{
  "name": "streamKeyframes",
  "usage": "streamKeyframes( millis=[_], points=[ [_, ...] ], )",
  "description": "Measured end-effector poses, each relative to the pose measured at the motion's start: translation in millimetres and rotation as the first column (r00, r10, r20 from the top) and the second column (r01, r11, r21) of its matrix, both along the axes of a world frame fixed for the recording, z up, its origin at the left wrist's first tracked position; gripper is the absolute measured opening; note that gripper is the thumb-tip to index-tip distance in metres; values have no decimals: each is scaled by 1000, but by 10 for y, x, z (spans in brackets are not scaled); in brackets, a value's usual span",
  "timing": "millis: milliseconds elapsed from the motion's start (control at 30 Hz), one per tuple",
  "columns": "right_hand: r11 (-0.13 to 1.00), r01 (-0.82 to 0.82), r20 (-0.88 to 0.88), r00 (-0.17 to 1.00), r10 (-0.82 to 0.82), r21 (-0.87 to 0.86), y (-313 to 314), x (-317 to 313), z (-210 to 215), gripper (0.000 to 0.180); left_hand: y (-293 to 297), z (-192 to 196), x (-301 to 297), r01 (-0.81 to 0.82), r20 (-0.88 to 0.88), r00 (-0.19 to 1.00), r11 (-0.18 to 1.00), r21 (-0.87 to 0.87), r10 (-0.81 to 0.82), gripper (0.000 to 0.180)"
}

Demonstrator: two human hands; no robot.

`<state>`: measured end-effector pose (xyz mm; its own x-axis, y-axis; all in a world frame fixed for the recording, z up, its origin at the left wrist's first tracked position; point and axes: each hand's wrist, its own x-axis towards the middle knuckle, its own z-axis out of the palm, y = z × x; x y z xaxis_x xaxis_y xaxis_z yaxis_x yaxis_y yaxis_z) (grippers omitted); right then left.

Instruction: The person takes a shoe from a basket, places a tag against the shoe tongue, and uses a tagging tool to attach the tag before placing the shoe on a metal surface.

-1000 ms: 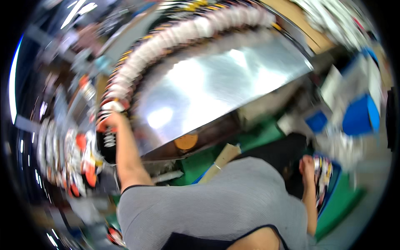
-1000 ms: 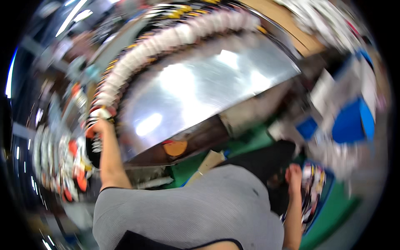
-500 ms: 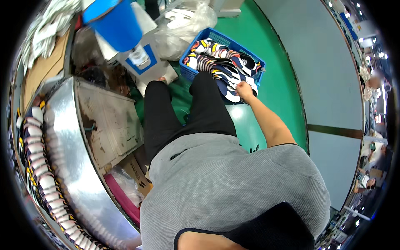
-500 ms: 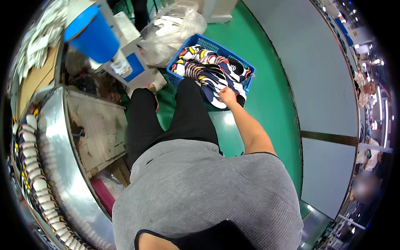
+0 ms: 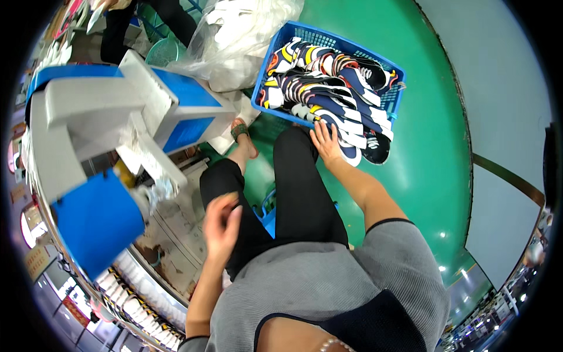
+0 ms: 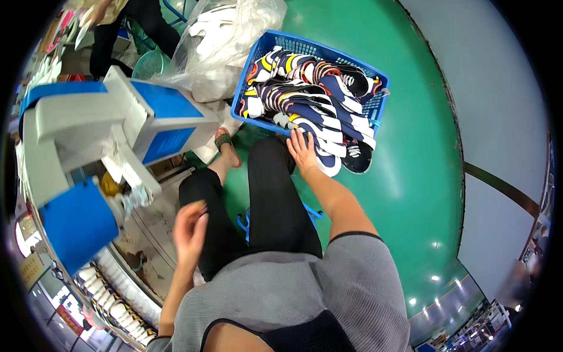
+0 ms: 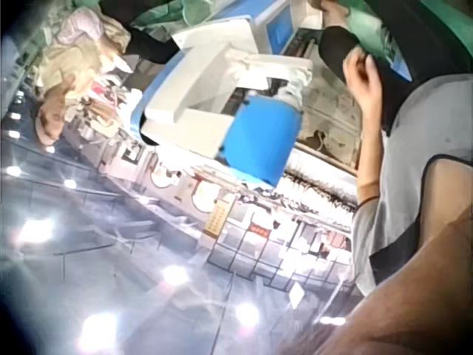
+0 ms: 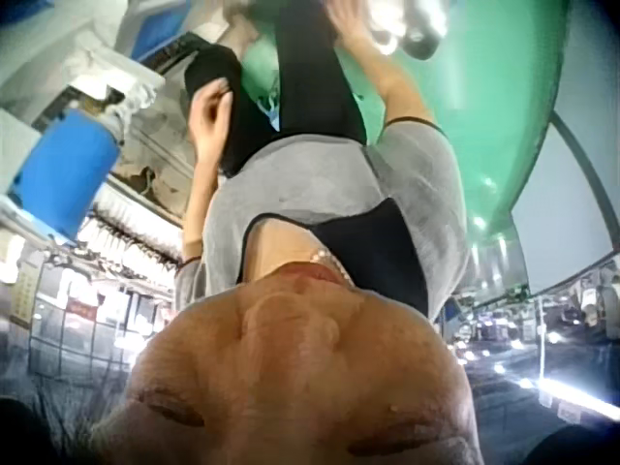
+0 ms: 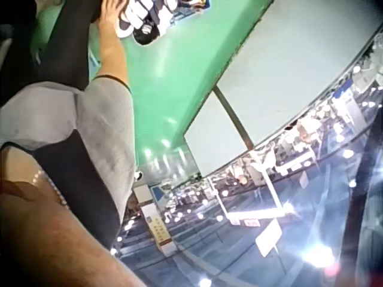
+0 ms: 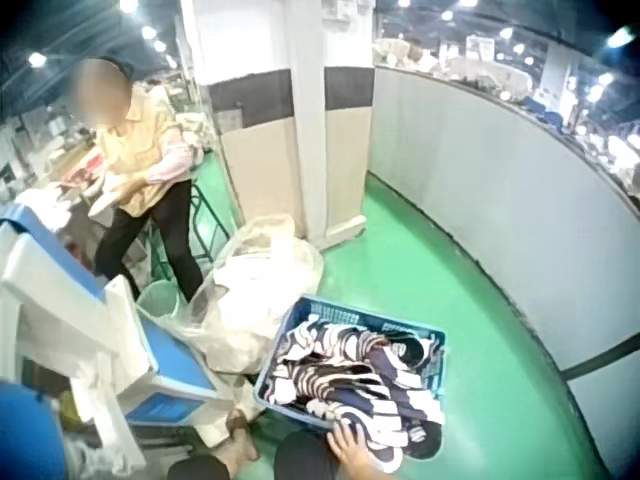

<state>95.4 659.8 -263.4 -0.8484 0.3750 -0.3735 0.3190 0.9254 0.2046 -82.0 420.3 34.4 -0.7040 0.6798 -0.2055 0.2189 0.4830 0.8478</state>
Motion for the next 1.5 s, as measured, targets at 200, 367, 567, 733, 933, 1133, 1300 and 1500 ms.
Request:
streamKeyframes(
  millis=[200, 367, 567, 733, 933, 1133, 1300, 1500],
  points=[
    [945, 321, 204, 923, -326, 59, 858, -236, 9, 53, 1676, -1931, -580, 87, 384, 920, 996, 1, -81, 37],
    [922, 372, 334, 860, -385, 107, 1382, -811, 48, 67, 2430, -3058, -917, 103, 282, 959, 947, -304, -14, 53],
    [937, 332, 327, 878, -349, 109, 1638, -1210, -576, 64, 2853, -3427, -757, 338, 189, 938, 891, -304, -291, 61],
    [960, 276, 400, 886, -233, -51, 2102, -1382, -603, 92, 3339, -4025, -1071, 464, -199, 823, 832, -306, -532, 75],
    [932, 274, 450, 881, -145, -238, 2392, -1523, -843, 88, 3653, -4363, -1122, 437, -156, 681, 568, -697, -715, 66],
    [928, 165, 271, 960, -73, -334, 2220, -1415, -720, 54, 3471, -4411, -1298, 509, -315, 698, 756, -413, -643, 46],
    [939, 149, 128, 985, -114, -309, 2021, -1278, 104, 69, 3290, -3950, -1344, 547, -350, 735, 813, -198, -581, 58],
    [891, 252, -126, 939, -319, -377, 1867, -613, 1359, 68, 3231, -2847, -873, 569, -375, 753, 821, -45, -541, 60]
  ],
)
